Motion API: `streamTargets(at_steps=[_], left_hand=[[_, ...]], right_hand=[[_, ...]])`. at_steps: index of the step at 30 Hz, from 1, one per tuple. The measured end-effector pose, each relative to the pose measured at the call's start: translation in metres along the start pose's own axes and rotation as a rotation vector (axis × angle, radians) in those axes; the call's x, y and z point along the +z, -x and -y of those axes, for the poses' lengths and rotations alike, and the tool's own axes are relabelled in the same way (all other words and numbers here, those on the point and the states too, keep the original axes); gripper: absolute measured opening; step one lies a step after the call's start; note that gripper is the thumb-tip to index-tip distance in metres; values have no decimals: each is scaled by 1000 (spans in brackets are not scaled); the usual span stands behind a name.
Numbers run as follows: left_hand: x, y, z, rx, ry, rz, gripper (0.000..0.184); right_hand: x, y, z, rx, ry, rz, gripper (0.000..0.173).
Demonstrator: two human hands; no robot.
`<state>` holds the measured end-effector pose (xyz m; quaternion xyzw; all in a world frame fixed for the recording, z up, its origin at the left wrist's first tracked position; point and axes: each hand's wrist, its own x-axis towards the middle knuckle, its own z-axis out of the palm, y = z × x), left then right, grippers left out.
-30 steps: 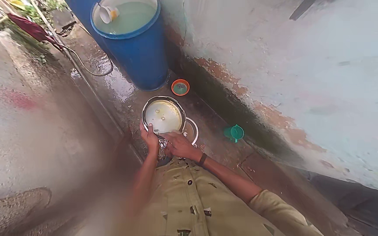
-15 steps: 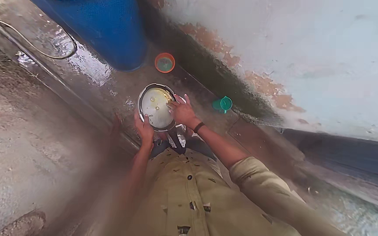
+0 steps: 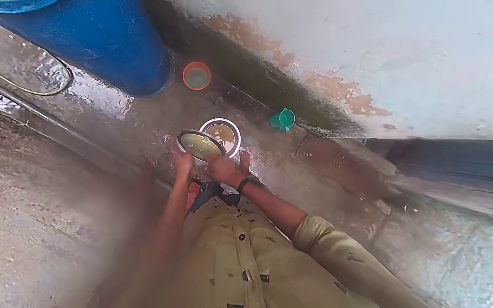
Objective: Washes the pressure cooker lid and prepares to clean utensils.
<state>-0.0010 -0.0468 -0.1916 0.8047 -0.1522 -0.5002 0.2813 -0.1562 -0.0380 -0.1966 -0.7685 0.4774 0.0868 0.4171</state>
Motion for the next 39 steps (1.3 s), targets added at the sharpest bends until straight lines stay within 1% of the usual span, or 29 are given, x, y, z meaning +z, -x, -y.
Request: streamTargets(at_steps=[2,3,8,11,14,16,19,22,24,28,31,33,35,37,39], left_hand=[[1,4,2,-72,96,46,79],[3,8,1,-78,126,59,78],[0,12,-13,-20,164,105,69],[-7,11,-8,6,182,110,65],[-10,10,-5,7,195,124,63],[-12,12,0,-4,184,127,63],[-15,15,2,-13,175,145,62],[-18,12,7,-5,175,174,62],[-19,10,14,-18,161,185,60],[-25,2,15,-15,141,210,55],[-30,-4,20,34,77,248,45],[-31,-12,25,101,-14,285,42],[-29,-19,26,165,-127,339,43],[-21,-23,29,201,-208,381,49],[-10,-28,29,212,-234,366,54]], right_hand=[[-1,0,-22,4,-134,34,38],[0,-1,-34,23,-198,35,38],[-10,3,-72,169,-499,27,40],[-15,10,-88,273,-569,-24,35],[-18,15,-102,274,-581,-67,34],[-16,18,-109,265,-644,-91,33],[-13,17,-109,257,-737,-119,28],[3,15,-109,219,-954,-227,26],[12,16,-104,230,-1051,-277,24],[13,15,-87,254,-1114,-349,17],[16,24,-95,272,-1147,-386,18],[14,28,-99,263,-1193,-404,19],[12,33,-101,274,-1263,-436,19],[9,40,-102,273,-1376,-461,19],[6,45,-105,265,-1494,-483,22]])
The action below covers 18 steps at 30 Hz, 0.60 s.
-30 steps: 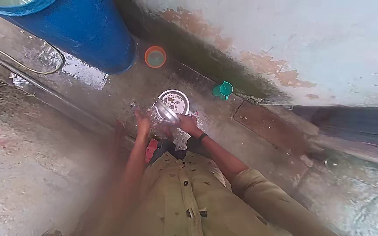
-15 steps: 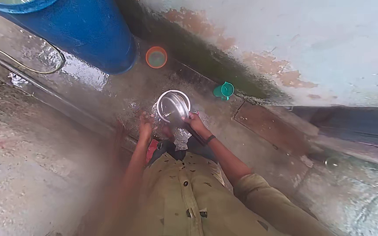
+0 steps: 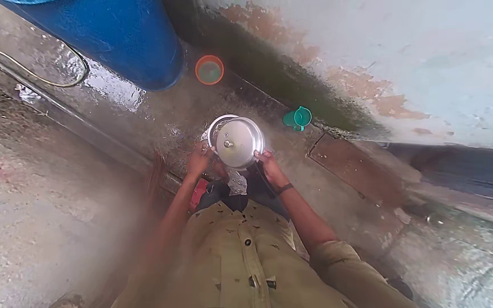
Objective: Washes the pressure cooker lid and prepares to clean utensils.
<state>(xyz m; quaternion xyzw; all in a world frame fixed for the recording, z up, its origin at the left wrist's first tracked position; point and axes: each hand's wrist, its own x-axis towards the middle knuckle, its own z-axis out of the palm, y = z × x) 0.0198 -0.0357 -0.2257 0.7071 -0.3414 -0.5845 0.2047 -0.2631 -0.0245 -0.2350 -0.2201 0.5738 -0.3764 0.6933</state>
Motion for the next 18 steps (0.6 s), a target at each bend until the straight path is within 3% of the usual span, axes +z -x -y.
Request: streamTargets(at_steps=[3,8,12,15,18], left_hand=[[16,-12,0,-74,112,-78,58],[46,-21,-14,-415,470,-32,60],[69,-26,-29,-409,771,23,63],[89,-29,-37,-347,909,-128,56],[99,-35,-50,-324,977,-381,55]], right_hand=[[-11,0,-2,20,-168,-21,26],[-21,-12,6,49,-408,-35,27],[-34,-28,10,119,-445,31,31],[-48,-40,3,202,-536,99,35],[-49,-53,-3,328,-524,192,39]])
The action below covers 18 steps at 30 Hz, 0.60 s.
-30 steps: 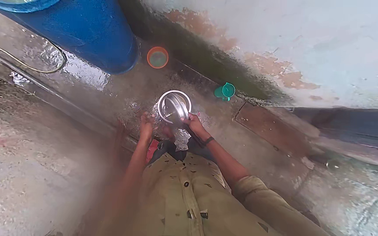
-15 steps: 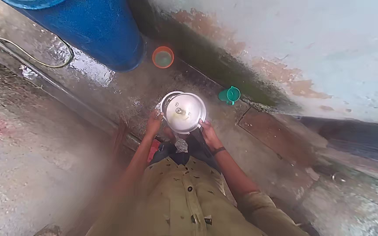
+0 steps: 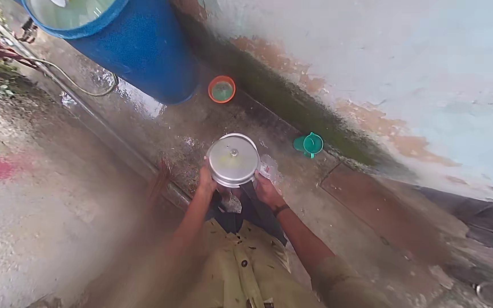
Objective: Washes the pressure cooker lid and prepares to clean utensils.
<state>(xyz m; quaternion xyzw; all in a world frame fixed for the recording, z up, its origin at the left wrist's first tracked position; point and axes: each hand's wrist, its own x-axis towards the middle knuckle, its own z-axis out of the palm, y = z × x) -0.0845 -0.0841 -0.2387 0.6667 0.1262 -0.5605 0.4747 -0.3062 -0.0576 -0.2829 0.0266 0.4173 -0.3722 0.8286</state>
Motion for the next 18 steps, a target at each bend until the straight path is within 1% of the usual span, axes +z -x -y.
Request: streamTargets(at_steps=[2,3,4,6,9,11,14,18], left_hand=[[2,-4,0,60,-15,-160,55],[3,-8,-5,106,-21,-195,54],[-1,-11,-10,161,-28,-211,54],[-11,-19,-23,293,-42,-206,51],[-22,-35,-54,457,-86,-231,46],[-29,-49,-76,516,-152,-266,43],[-40,-79,-107,565,-218,-275,42],[-55,-140,-139,584,-250,-250,39]], right_hand=[[0,-10,-2,93,96,-1,43],[2,-20,-1,137,151,-1,43],[2,-29,-2,186,236,-18,42],[4,-47,-6,277,495,-17,41],[12,-70,-6,354,851,30,42],[14,-84,-8,345,987,4,37],[8,-102,-9,297,1075,-101,31],[1,-120,-15,225,1151,-261,30]])
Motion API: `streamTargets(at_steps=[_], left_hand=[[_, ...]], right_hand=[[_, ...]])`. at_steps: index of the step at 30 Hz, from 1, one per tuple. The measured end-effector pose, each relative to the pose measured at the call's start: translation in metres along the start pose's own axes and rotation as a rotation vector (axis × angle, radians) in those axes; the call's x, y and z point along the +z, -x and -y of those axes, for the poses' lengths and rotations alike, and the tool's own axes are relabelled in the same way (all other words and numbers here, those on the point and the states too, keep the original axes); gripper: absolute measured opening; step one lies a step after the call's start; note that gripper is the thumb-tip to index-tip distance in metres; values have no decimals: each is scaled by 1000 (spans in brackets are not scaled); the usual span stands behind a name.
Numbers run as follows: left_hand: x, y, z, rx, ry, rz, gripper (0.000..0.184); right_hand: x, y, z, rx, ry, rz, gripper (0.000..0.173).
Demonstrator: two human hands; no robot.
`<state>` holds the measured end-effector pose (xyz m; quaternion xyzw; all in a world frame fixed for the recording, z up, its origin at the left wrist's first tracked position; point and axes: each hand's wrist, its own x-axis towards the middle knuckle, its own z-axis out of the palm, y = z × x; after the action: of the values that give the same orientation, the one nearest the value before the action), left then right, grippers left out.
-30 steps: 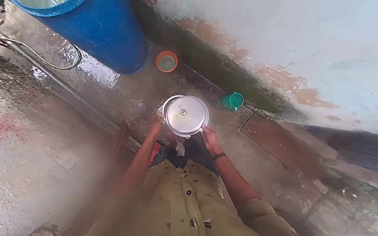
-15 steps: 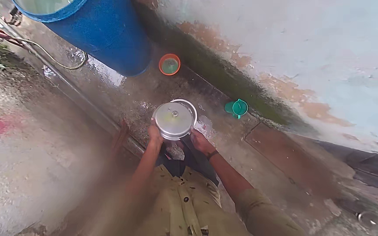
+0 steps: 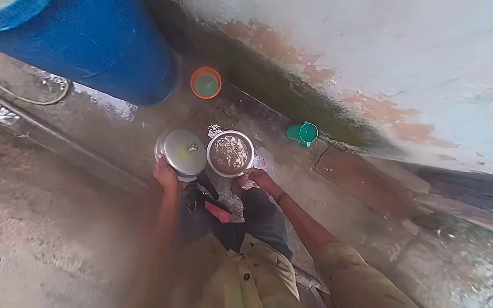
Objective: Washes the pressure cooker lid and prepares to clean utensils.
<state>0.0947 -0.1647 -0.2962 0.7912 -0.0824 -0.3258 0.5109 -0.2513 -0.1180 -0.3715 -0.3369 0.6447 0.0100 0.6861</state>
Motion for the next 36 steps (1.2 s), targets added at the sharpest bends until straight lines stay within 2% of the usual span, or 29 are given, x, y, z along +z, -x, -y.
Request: streamTargets(at_steps=[2,5,8,10,13,15,18,20,23,25,28,30,33,36], left_hand=[[3,-35,14,-1,-10,35,38],[16,-89,45,4,-42,40,35],[23,-129,91,-7,-109,12,31],[30,-150,124,11,-108,35,29],[42,-170,173,7,-84,53,27],[45,-185,207,6,-106,64,29],[45,-208,249,30,-130,93,29],[46,-227,269,83,-136,122,29],[52,-259,293,187,-179,167,27],[58,-273,298,215,-209,166,26],[60,-284,294,231,-188,153,26],[56,-284,293,245,-177,160,26],[59,-286,290,275,-165,136,27],[63,-282,287,248,-154,126,28]], right_hand=[[9,-18,-7,24,-37,-83,30],[27,-77,-21,52,5,-173,28],[42,-160,-35,49,295,-144,32],[46,-223,-26,60,527,-123,38],[50,-317,8,45,741,-104,43],[51,-387,34,-81,749,-180,42],[50,-501,87,-210,892,-282,56],[51,-559,130,-300,961,-349,62],[45,-631,167,-417,973,-451,80],[43,-662,175,-416,1020,-478,84],[39,-683,167,-434,1105,-517,76],[38,-685,149,-474,1140,-532,68],[33,-681,136,-533,1157,-462,51],[39,-665,121,-452,1196,-401,42]])
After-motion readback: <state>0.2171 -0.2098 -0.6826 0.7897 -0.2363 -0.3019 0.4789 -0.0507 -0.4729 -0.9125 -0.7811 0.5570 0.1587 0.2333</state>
